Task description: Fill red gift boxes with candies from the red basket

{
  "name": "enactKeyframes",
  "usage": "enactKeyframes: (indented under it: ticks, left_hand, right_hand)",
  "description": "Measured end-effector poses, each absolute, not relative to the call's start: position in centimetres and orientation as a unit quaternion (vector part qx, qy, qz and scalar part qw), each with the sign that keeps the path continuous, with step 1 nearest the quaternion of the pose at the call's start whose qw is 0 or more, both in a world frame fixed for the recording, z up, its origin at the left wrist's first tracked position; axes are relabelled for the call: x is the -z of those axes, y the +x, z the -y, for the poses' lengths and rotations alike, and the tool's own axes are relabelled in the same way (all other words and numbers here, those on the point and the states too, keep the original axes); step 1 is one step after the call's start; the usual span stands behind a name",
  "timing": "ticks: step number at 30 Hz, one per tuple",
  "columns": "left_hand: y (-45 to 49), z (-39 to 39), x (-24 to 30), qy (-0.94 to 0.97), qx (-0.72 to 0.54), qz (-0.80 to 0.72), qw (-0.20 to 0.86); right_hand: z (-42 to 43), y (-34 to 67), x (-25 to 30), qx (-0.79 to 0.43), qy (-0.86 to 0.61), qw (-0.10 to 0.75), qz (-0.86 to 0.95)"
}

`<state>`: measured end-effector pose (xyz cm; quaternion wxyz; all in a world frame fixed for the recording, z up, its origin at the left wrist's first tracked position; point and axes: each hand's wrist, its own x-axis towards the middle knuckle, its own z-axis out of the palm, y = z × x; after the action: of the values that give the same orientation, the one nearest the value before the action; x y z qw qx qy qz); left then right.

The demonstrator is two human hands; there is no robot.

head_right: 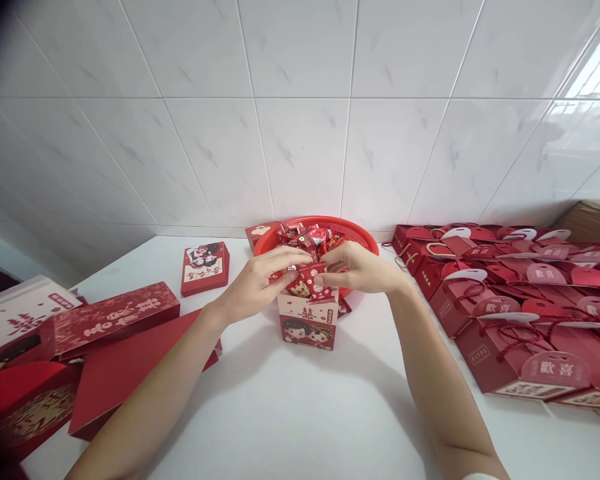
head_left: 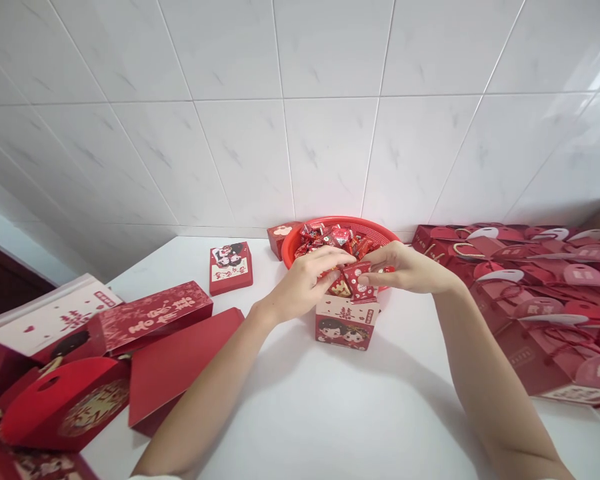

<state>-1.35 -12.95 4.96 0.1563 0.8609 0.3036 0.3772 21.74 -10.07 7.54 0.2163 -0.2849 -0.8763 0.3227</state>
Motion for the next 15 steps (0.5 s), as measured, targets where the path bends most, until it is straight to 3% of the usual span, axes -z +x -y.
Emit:
enactKeyframes:
  ticks: [15]
  left_hand:
    - [-1.09, 12.94, -4.89, 0.834, -0.399, -0.301, 0.235]
  right_hand:
    - [9.99, 21.95, -7.56, -0.326, -0.296, 0.213, 0.872]
